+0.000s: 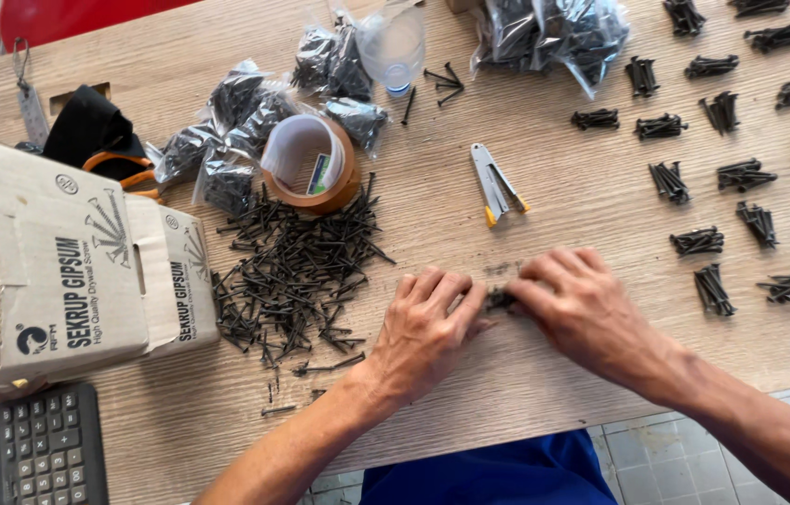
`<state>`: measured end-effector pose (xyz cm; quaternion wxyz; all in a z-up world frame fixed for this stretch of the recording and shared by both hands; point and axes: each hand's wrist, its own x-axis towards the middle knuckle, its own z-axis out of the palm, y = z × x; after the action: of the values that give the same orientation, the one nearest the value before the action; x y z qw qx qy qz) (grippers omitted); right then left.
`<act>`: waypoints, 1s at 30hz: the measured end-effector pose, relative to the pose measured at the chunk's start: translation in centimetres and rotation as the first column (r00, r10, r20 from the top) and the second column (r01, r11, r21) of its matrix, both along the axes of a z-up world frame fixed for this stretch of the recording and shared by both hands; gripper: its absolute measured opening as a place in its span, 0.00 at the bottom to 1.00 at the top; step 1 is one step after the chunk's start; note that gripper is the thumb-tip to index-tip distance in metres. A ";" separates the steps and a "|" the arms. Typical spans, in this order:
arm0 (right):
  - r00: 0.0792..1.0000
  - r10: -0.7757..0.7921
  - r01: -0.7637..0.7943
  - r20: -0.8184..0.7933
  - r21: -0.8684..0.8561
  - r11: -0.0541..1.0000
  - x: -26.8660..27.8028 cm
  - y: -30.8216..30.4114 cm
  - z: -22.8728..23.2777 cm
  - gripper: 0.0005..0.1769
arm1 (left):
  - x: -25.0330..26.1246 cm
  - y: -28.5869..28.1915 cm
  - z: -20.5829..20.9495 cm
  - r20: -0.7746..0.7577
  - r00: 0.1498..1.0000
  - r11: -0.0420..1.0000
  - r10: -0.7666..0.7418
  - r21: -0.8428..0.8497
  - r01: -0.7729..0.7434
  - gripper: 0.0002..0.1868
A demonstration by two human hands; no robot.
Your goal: The person sorts a large pile of black drywall screws on a wooden table into small, neat piles. They use both hands to pick up groups of screws and arrange them in rows. The person occasionally pauses to adjust the piles or pick up more screws from the main pile.
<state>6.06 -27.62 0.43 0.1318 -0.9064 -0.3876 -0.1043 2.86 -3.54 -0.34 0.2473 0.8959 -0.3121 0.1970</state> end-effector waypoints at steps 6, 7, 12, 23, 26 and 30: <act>0.907 -0.406 0.416 0.112 -0.089 0.905 4.7 -6.0 -2.0 0.09 | 2.0 -3.4 0.5 -0.032 0.997 0.996 -0.067 0.057 0.069 0.26; 0.904 -0.411 0.422 0.116 -0.087 0.903 5.5 -6.8 -2.3 0.09 | 2.5 -4.4 0.2 -0.027 0.997 0.996 -0.073 0.058 0.075 0.26; 0.768 -0.638 0.637 0.059 -0.176 0.751 8.4 -7.6 -2.6 0.15 | 5.9 -8.8 -1.0 0.035 0.997 0.994 -0.069 0.087 0.066 0.28; 0.751 -0.660 0.659 0.011 -0.071 0.749 8.6 -6.1 -2.1 0.20 | 10.3 -12.4 -1.5 0.002 1.000 0.977 0.015 0.212 -0.015 0.22; 0.767 -0.641 0.640 -0.028 -0.041 0.767 8.5 -6.4 -1.7 0.20 | 10.9 -12.5 -2.2 0.017 1.000 0.975 0.015 0.221 -0.018 0.24; 0.773 -0.633 0.633 -0.041 -0.018 0.774 8.2 -6.4 -1.5 0.19 | 11.6 -12.5 -2.3 0.038 0.999 0.970 -0.003 0.242 -0.006 0.24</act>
<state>14.29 -34.07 -1.02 0.0965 -0.9862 -0.0576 -0.1218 14.42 -16.00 -2.64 0.1300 0.9157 -0.3377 0.1746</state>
